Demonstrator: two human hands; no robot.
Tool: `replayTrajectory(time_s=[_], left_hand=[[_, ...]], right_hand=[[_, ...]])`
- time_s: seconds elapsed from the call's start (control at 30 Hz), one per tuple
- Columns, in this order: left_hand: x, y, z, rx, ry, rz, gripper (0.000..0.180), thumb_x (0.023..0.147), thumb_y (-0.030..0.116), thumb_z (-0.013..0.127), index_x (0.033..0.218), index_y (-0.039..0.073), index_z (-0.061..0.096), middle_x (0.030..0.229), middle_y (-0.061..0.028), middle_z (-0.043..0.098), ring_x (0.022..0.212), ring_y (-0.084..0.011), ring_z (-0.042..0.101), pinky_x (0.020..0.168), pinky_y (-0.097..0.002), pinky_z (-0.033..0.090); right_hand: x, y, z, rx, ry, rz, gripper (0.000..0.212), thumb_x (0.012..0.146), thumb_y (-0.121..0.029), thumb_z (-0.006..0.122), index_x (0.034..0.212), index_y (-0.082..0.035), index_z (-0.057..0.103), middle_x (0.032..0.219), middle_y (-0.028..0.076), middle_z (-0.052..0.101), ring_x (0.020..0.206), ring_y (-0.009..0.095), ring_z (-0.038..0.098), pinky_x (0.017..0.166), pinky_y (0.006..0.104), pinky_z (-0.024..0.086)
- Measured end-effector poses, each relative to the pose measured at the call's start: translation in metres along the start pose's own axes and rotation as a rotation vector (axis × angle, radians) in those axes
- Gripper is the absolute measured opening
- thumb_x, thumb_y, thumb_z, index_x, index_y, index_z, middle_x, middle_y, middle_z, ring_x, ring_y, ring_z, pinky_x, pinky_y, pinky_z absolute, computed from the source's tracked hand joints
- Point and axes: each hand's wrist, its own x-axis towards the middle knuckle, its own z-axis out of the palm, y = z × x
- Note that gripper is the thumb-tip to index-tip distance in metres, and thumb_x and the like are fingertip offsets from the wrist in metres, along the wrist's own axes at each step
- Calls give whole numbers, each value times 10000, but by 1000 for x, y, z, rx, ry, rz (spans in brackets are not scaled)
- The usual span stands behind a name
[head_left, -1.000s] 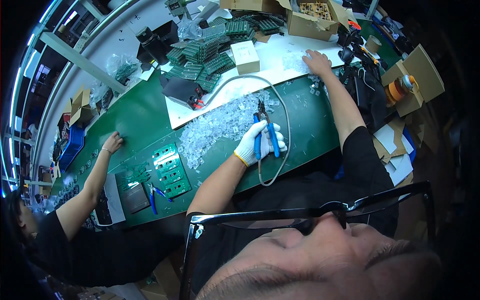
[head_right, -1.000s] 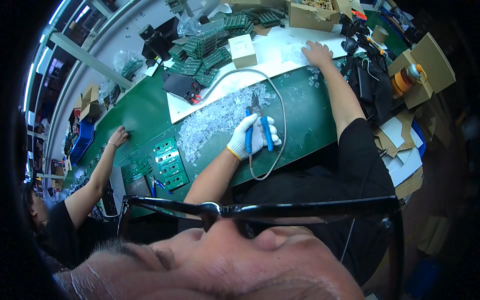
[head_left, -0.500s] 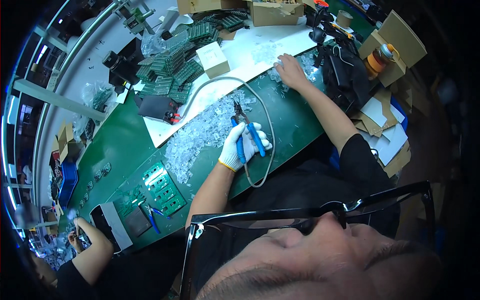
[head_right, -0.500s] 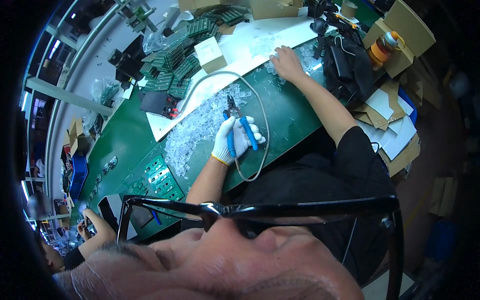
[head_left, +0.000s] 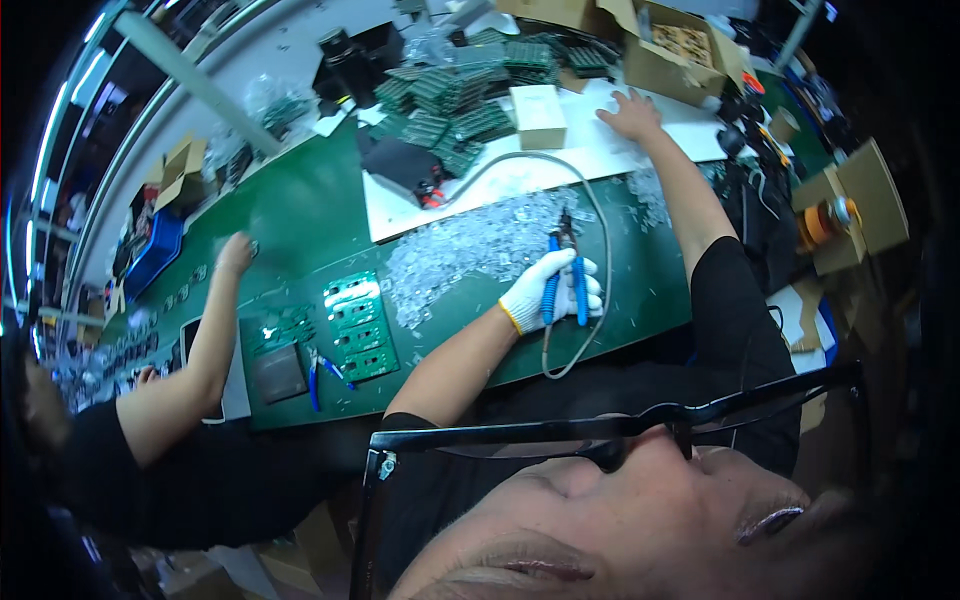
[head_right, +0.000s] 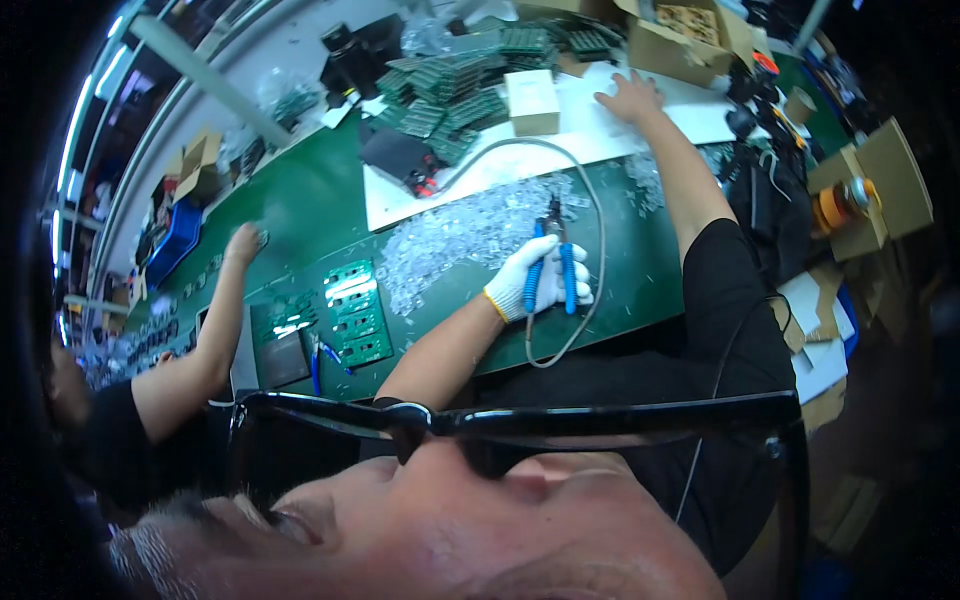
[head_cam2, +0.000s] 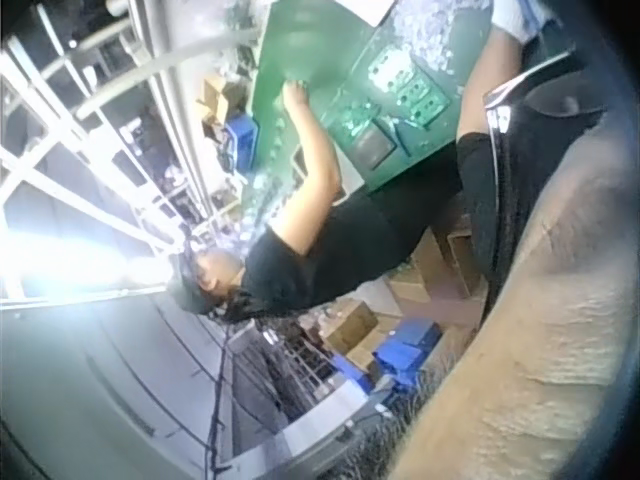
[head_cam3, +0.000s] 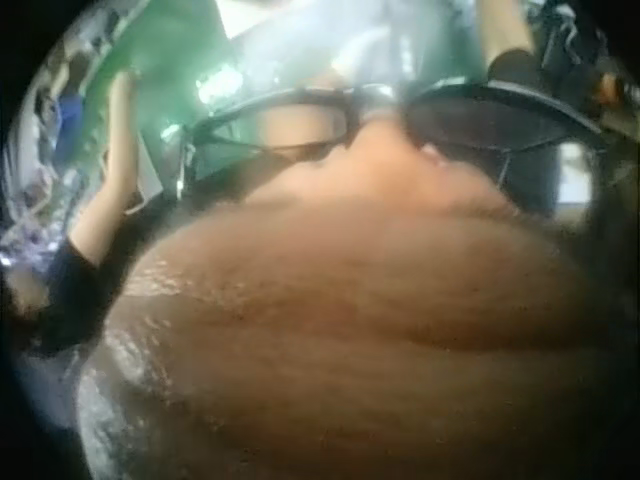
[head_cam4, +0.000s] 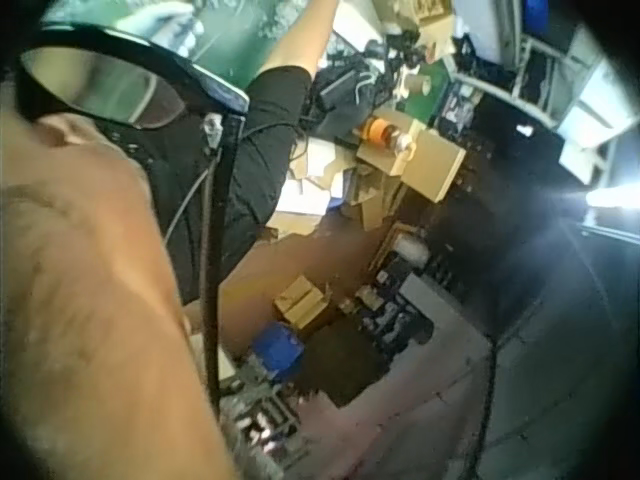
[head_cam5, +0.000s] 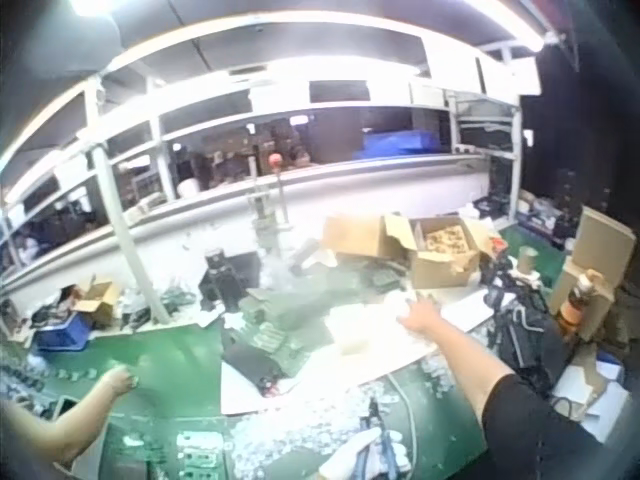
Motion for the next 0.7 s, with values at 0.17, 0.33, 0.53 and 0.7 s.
replayTrajectory(time_s=[0.17, 0.33, 0.53, 0.7], left_hand=[[0, 0, 3, 56, 28, 0, 555, 1018, 492, 602, 1229, -19, 636, 1070, -239, 732, 962, -395, 736, 949, -564, 585], [-2, 2, 3, 45, 23, -13, 565, 1018, 505, 592, 1238, -14, 624, 1078, -239, 727, 974, -410, 732, 961, -570, 579], [2, 3, 2, 35, -4, -31, 570, 1024, 495, 577, 1244, -27, 634, 1089, -254, 732, 994, -429, 733, 972, -595, 571], [0, 5, 1, -17, -41, -16, 566, 1033, 476, 560, 1242, -42, 646, 1078, -262, 734, 996, -434, 731, 981, -614, 565]], right_hand=[[24, -9, 3, 101, -235, 39, 786, 927, -623, 621, 1539, -135, 544, 1637, 168, 458, 1464, 414, 472, 1197, 543, 399], [2, -7, 16, 114, -95, -78, 597, 928, -419, 690, 1365, -13, 677, 1394, 219, 666, 1284, 385, 635, 1111, 459, 493], [-43, 18, 16, 147, 17, -252, 370, 938, -268, 660, 1166, 15, 727, 1209, 240, 720, 1122, 423, 678, 1026, 500, 522], [-86, 20, 2, 157, -3, -327, 312, 936, -217, 655, 1128, 19, 724, 1149, 234, 731, 1067, 433, 678, 987, 517, 524]])
